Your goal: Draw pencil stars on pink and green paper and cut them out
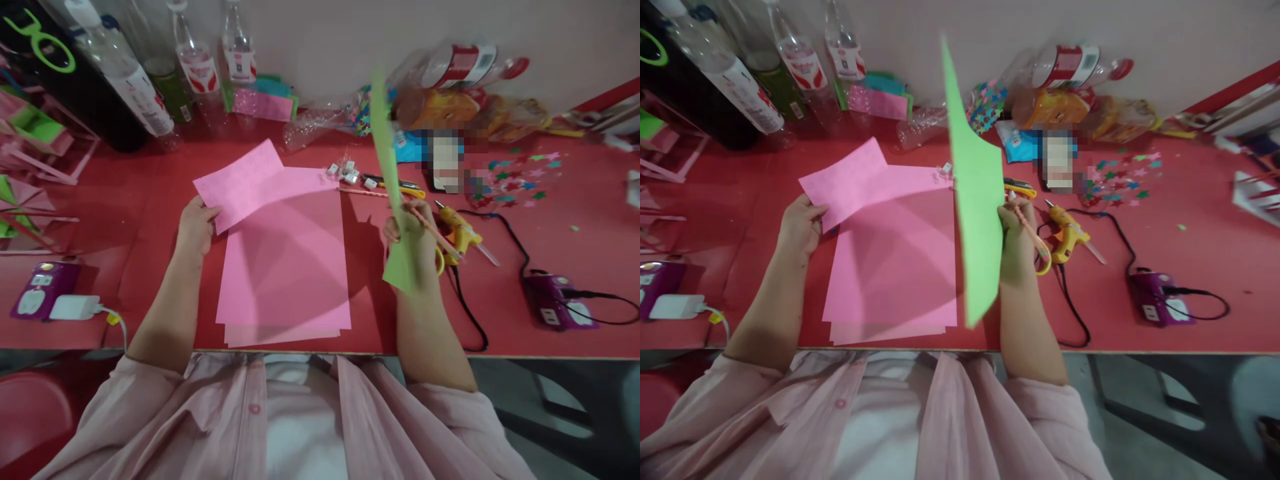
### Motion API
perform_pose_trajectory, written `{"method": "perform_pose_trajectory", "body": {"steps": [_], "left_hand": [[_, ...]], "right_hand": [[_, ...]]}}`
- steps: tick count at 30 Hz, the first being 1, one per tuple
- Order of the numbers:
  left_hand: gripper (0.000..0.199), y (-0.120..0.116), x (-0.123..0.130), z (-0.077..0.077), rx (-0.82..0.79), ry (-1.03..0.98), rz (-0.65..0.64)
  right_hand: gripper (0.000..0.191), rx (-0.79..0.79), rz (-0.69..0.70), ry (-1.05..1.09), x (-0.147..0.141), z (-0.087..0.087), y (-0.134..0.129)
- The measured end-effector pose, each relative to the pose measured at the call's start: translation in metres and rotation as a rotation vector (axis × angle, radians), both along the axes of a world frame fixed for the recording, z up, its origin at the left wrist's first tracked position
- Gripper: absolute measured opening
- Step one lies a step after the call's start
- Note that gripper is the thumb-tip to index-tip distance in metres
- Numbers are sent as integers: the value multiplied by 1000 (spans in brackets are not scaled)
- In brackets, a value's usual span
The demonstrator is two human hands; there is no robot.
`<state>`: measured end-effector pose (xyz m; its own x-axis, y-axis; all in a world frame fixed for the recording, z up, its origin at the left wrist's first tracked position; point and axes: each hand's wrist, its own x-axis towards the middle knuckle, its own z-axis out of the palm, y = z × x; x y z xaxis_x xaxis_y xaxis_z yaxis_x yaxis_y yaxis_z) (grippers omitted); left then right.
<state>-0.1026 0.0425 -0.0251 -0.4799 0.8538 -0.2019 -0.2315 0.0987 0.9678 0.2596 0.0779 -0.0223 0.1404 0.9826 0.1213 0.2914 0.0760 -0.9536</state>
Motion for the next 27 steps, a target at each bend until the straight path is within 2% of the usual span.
{"method": "perform_pose_trajectory", "body": {"steps": [2, 4, 7, 10, 12, 16, 17, 19, 20, 22, 23, 24, 27], "left_hand": [[23, -2, 6, -1, -84, 48, -125], [22, -5, 16, -1, -145, 96, -280], [26, -9, 28, -3, -107, 215, -424], [21, -12, 26, -5, -152, 404, -477], [13, -13, 17, -4, -211, 581, -468], [24, -15, 8, 8, -273, 965, -292], [27, -17, 10, 12, -275, 1022, -285], [28, -23, 23, 18, -218, 1111, -379], [28, -27, 33, 19, -161, 1158, -484], [30, -36, 56, 17, -2, 1264, -728], [35, -40, 68, 13, 66, 1314, -833], [45, -44, 79, 8, 130, 1359, -917], [71, -52, 104, -6, 288, 1481, -1050]], "right_hand": [[16, -5, -29, 93, -8, 0, -3], [18, -74, 84, 39, -13, 3, -4], [20, -172, 263, -107, -12, 10, -6], [16, -203, 340, -399, -8, 14, -8], [18, -231, 376, -614, -6, 17, -10], [23, -313, 475, -827, -6, 23, -14], [24, -318, 474, -853, -6, 26, -15], [24, -272, 406, -890, -8, 33, -16], [23, -218, 350, -900, -11, 37, -17], [16, -77, 256, -869, -22, 43, -17], [10, -24, 268, -810, -30, 45, -17], [6, 8, 309, -703, -40, 45, -16], [21, -80, 547, -272, -77, 35, -13]]}}
